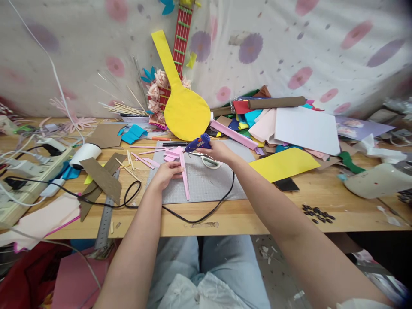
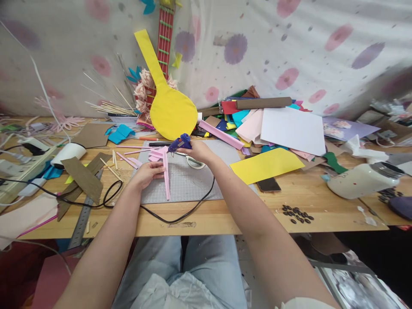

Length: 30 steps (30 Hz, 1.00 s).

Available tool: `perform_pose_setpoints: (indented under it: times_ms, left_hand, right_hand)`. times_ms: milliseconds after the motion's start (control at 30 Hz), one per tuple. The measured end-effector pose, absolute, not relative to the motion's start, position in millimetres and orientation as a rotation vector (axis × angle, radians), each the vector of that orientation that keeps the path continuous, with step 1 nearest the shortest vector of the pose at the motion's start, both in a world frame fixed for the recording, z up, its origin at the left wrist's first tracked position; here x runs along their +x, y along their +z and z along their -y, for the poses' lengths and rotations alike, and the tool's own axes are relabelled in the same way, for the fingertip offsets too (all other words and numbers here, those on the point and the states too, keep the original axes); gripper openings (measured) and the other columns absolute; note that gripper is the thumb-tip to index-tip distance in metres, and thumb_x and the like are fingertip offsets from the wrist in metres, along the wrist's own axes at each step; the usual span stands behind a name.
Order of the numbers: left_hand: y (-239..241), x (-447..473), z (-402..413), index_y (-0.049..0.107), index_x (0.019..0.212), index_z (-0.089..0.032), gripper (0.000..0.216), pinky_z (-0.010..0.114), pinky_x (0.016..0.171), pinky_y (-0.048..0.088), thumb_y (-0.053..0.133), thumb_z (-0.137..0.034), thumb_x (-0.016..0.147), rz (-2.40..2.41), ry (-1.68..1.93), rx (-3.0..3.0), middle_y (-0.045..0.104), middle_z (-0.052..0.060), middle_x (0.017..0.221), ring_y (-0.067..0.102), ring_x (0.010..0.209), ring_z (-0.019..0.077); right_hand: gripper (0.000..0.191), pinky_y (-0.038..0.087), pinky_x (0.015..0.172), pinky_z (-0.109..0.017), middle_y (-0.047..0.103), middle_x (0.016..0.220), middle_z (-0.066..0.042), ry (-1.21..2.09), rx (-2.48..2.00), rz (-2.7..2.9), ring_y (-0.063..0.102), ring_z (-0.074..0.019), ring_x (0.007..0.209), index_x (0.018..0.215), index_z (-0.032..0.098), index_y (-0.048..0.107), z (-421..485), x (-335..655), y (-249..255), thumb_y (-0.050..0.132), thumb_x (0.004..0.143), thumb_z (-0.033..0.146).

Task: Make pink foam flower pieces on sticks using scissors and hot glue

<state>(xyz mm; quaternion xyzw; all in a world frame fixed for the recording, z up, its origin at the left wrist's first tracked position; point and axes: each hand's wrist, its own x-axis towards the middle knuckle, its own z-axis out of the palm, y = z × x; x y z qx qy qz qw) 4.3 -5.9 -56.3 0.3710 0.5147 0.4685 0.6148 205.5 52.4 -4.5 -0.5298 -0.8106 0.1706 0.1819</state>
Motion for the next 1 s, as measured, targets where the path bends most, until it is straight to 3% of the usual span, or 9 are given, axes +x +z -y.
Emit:
perform_pose_setpoints:
  times_ms: [300, 500, 600, 700, 800, 1000]
  left_hand:
    - [-58.5, 3.4, 6.1, 0.066, 0.071, -0.009, 0.026, 0.025, 0.056, 0.05, 0.075, -0.013, 0.047, -1.171, 1.095, 0.859, 0.063, 0.005, 0.07, 0.058, 0.059, 0.0122]
    - [-64.0, 0.1, 4.7, 0.066, 0.075, -0.01, 0.028, 0.027, 0.06, 0.051, 0.075, -0.013, 0.049, -1.112, 1.137, 0.852, 0.065, 0.006, 0.076, 0.06, 0.064, 0.0134]
    - [-66.1, -0.7, 2.2, 0.065, 0.078, -0.011, 0.029, 0.026, 0.062, 0.051, 0.074, -0.011, 0.051, -1.072, 1.238, 0.79, 0.065, 0.005, 0.077, 0.06, 0.065, 0.0124]
    - [-67.9, 0.9, -0.6, 0.063, 0.076, -0.013, 0.024, 0.025, 0.065, 0.051, 0.071, -0.01, 0.054, -1.035, 1.41, 0.696, 0.064, 0.002, 0.076, 0.06, 0.067, 0.0111]
    - [-69.1, 5.2, -1.3, 0.06, 0.074, -0.014, 0.019, 0.024, 0.07, 0.05, 0.069, -0.01, 0.058, -0.988, 1.521, 0.628, 0.064, 0.001, 0.077, 0.06, 0.07, 0.0095]
    - [-70.0, 11.3, 1.5, 0.057, 0.075, -0.015, 0.019, 0.023, 0.073, 0.049, 0.067, -0.009, 0.06, -0.951, 1.54, 0.602, 0.063, 0.0, 0.077, 0.059, 0.071, 0.0077]
  right_hand:
    - [0.04, 0.04, 0.067, -0.026, 0.065, 0.087, -0.006, 0.586, -1.431, 2.31, 0.058, -0.0186, 0.078, 0.093, 0.019, 0.063, -46.0, 205.7, -2.0, 0.053, 0.073, 0.053]
    - [0.038, 0.039, 0.052, -0.023, 0.062, 0.066, -0.002, 0.785, -1.45, 2.226, 0.053, -0.0124, 0.054, 0.082, 0.018, 0.062, -31.9, 223.8, 8.5, 0.052, 0.072, 0.053]
    - [0.042, 0.039, 0.048, -0.022, 0.063, 0.069, -0.004, 0.824, -1.525, 1.977, 0.049, -0.0095, 0.048, 0.087, 0.015, 0.061, -32.3, 246.2, 1.4, 0.049, 0.074, 0.053]
    - [0.047, 0.042, 0.052, -0.025, 0.065, 0.076, -0.009, 0.587, -1.725, 1.665, 0.054, -0.0132, 0.055, 0.092, 0.013, 0.061, -40.1, 269.6, -21.4, 0.047, 0.074, 0.054]
    - [0.049, 0.044, 0.064, -0.032, 0.064, 0.084, -0.013, 0.28, -1.905, 1.52, 0.059, -0.0221, 0.075, 0.092, 0.012, 0.061, -47.8, 286.1, -50.9, 0.047, 0.073, 0.055]
    - [0.054, 0.04, 0.077, -0.039, 0.061, 0.093, -0.016, 0.104, -1.964, 1.536, 0.055, -0.0275, 0.09, 0.099, 0.01, 0.056, -48.8, 297.5, -77.7, 0.05, 0.07, 0.055]
